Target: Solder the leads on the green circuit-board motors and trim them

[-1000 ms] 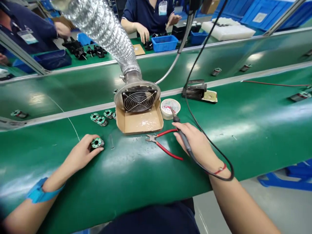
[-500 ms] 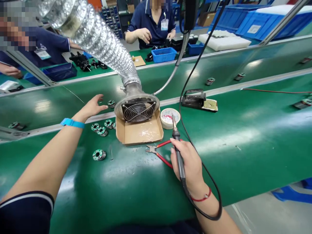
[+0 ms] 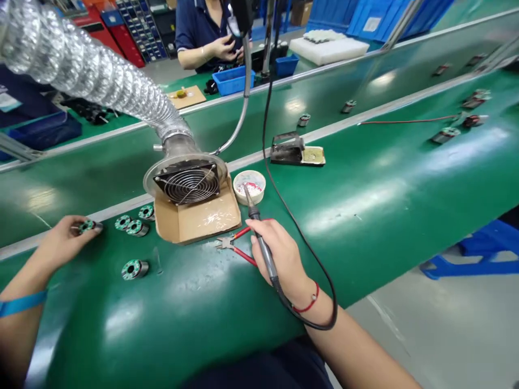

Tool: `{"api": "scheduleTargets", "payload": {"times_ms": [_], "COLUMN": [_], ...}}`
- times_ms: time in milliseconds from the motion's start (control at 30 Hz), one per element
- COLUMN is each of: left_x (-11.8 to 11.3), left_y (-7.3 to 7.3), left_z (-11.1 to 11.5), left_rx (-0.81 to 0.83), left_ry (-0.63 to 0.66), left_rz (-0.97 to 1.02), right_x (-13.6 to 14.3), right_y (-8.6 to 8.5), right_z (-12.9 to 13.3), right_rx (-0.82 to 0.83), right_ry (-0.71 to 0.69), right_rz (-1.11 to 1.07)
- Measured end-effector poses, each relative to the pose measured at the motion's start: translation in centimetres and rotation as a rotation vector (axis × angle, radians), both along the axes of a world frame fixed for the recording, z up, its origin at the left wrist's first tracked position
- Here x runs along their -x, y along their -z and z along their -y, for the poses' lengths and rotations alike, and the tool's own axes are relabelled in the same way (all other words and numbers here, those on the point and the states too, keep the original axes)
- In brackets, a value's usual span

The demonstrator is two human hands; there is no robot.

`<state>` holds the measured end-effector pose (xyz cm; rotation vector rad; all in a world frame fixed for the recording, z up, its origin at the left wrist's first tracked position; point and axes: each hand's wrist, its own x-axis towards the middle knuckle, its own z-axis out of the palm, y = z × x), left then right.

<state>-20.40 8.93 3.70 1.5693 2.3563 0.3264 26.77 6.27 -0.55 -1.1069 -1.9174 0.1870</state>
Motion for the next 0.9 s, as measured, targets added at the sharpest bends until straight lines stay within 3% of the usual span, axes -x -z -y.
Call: {"api": "scheduleTargets", "payload": {"times_ms": [167, 400, 500, 567, 700, 800, 900], "left_x": [-1.5, -2.5, -5.4, -8.3, -14.2, -17.2, -18.8], "left_y": [0.4, 3.6, 3.9, 3.3, 2.0, 1.5, 1.3], "left_z": [7.4, 12.3, 13.5, 14.1, 14.3, 13.6, 12.6], "left_rx": [0.050, 0.027, -0.077, -0.133, -0.122, -0.010, 0.005], "left_ry": [0.097, 0.170, 0.177, 0.153, 0.140, 0.200, 0.339], "left_rz": [-0.039, 0.189, 0.296, 0.492, 0.846, 0.872, 0.813], "right_x": [-0.3, -0.5, -0.1, 0.4, 1.8, 2.8, 3.5], "right_y": [0.3, 0.9, 0.4, -0.1, -1.1, -2.4, -4.0], "right_z": [0.7, 2.2, 3.4, 4.2, 5.4, 5.6, 5.1], "right_rx": [0.039, 0.150, 0.118, 0.112, 0.239, 0.361, 0.437], "right_ry": [-0.013, 0.064, 0.033, -0.026, -0.257, -0.408, -0.450], "right_rz": [-0.054, -0.153, -0.208, -0.250, -0.356, -0.400, -0.313]}}
